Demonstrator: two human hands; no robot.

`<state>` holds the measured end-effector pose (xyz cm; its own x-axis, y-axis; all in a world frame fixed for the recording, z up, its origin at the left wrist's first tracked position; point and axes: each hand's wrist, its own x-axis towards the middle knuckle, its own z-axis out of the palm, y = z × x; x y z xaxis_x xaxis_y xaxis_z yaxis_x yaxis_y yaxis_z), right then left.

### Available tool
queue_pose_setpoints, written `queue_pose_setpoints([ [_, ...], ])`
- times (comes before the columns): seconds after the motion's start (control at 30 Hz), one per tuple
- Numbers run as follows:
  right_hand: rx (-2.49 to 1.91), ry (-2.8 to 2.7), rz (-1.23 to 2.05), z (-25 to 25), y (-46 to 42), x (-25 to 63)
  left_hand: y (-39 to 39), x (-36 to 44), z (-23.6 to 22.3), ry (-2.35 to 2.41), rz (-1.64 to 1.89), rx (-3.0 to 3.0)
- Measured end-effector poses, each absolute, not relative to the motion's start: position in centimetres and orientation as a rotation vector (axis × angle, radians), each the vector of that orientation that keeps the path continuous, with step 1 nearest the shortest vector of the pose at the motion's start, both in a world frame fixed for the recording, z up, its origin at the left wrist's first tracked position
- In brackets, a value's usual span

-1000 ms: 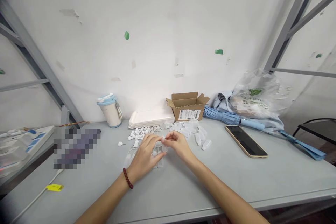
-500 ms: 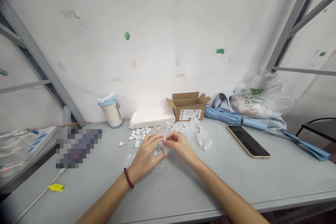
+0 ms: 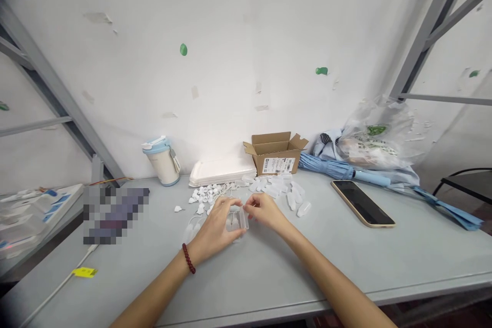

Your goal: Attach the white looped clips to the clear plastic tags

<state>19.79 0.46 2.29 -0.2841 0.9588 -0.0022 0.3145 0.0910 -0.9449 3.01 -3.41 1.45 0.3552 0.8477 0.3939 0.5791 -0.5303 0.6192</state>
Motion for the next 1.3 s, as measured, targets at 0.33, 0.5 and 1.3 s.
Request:
queue_pose_setpoints([
  [0.33,-1.376,-1.852,1.191,1.5,1.0,20.0,-3.7,3.1,2.0,1.277,0.746,2.214],
  [0.5,-1.393,-1.914,1.215,1.2,0.9,20.0,-3.8,2.9,2.1,1.259,0.699,2.227],
  [1.3,-1.346,-1.972,1.236,1.2,0.6,20.0,-3.7,2.7,2.6,1.249,0.561,2.251],
])
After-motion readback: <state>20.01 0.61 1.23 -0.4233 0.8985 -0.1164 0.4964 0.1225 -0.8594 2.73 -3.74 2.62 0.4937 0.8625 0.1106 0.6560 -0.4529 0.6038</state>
